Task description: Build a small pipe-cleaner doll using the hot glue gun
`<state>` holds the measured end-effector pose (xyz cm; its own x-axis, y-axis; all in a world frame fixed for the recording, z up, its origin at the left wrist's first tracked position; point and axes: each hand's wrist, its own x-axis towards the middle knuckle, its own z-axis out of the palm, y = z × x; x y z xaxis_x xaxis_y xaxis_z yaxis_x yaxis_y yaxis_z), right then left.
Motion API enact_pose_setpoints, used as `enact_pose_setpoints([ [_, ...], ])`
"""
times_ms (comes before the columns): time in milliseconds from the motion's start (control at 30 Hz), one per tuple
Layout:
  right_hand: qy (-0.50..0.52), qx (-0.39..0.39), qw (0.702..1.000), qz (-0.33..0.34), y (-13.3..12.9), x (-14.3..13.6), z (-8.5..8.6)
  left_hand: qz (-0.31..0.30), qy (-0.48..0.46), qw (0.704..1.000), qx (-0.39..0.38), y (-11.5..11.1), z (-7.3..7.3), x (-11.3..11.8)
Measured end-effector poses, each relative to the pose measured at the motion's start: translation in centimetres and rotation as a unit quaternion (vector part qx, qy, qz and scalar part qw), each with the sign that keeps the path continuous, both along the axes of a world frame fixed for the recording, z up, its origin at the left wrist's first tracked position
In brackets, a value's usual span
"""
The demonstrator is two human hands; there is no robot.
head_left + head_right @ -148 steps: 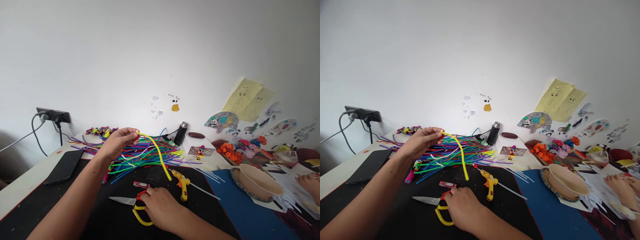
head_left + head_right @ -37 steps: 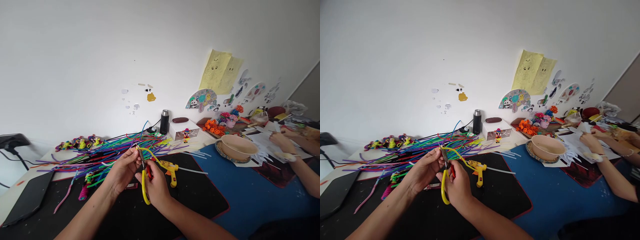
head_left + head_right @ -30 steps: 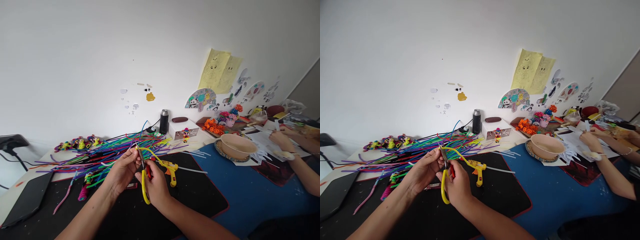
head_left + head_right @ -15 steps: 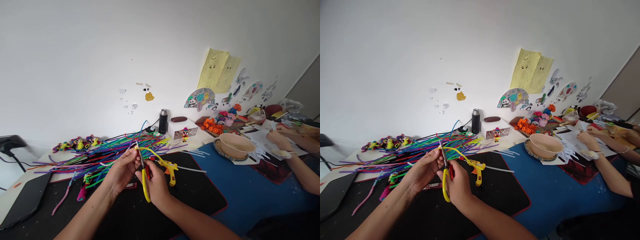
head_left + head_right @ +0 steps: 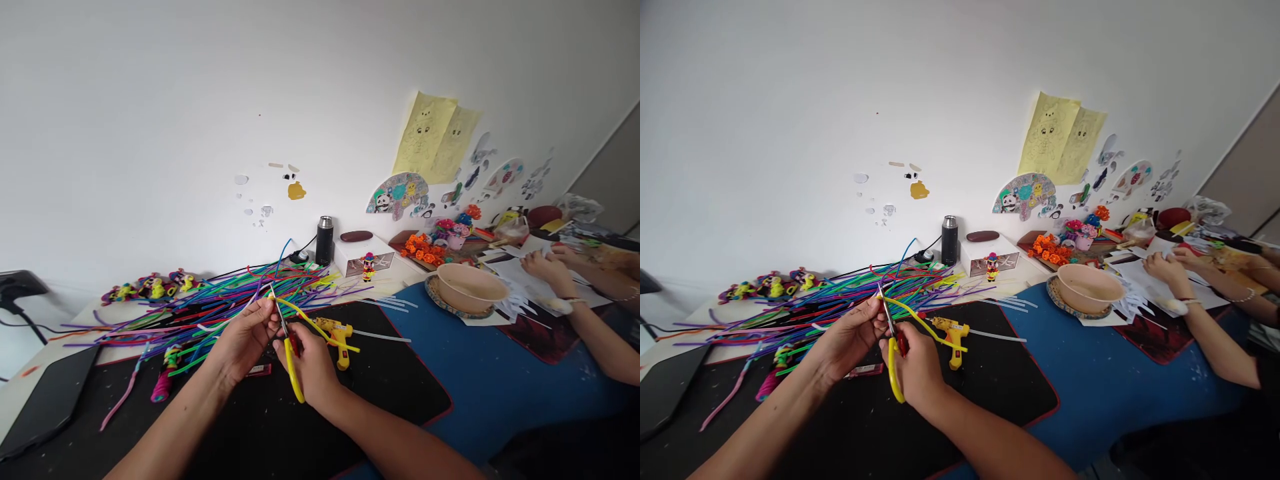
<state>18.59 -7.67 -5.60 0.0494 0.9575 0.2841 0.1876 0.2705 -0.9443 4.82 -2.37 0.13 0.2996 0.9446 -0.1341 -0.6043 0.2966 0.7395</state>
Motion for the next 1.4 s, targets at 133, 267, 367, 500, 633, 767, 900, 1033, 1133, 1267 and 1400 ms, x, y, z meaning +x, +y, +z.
enact_pose_setpoints([
  [133,-0.005,-0.01,1.0,-0.005,0.1,0.1,0.0,0.01,-0.001,1.0,-0.024,0.3,-0.5,0.2],
  [267,-0.009,-0.021,1.0,-0.011,0.5,0.1,-0.7,0.028,0.001,0.999,-0.041,0.6,-0.9,0.3],
  [367,-0.001,-0.015,1.0,-0.013,1.0,-0.2,-1.9,0.036,0.008,0.998,-0.05,0.6,-1.2,0.5],
  [500,0.051,-0.038,0.998,-0.001,1.1,-0.6,-2.3,0.037,0.015,0.998,-0.048,0.7,-1.4,0.6],
  [633,0.154,-0.14,0.977,0.039,0.7,-0.5,-1.0,0.056,0.017,0.998,-0.012,0.9,-0.4,-0.3],
  [767,0.124,-0.17,0.973,0.094,-0.1,0.2,-0.2,0.084,-0.003,0.995,0.053,1.0,1.9,-2.1],
  [900,-0.043,-0.109,0.982,0.15,-1.0,0.3,-0.3,0.07,0.004,0.995,0.07,0.5,3.4,-2.9],
  [1033,-0.267,0.038,0.951,0.153,-1.2,-0.9,-0.1,0.044,0.018,0.997,0.062,0.2,3.7,-2.7],
  [1133,-0.367,0.144,0.904,0.166,-0.8,-1.9,0.3,0.039,0.03,0.996,0.072,0.1,3.6,-2.6],
  [1267,-0.429,0.231,0.845,0.221,-0.2,-2.1,1.1,0.037,0.042,0.995,0.088,0.2,3.6,-2.8],
  [1400,-0.403,0.231,0.843,0.271,0.3,-1.2,1.8,0.036,0.055,0.995,0.08,0.6,3.4,-2.9],
])
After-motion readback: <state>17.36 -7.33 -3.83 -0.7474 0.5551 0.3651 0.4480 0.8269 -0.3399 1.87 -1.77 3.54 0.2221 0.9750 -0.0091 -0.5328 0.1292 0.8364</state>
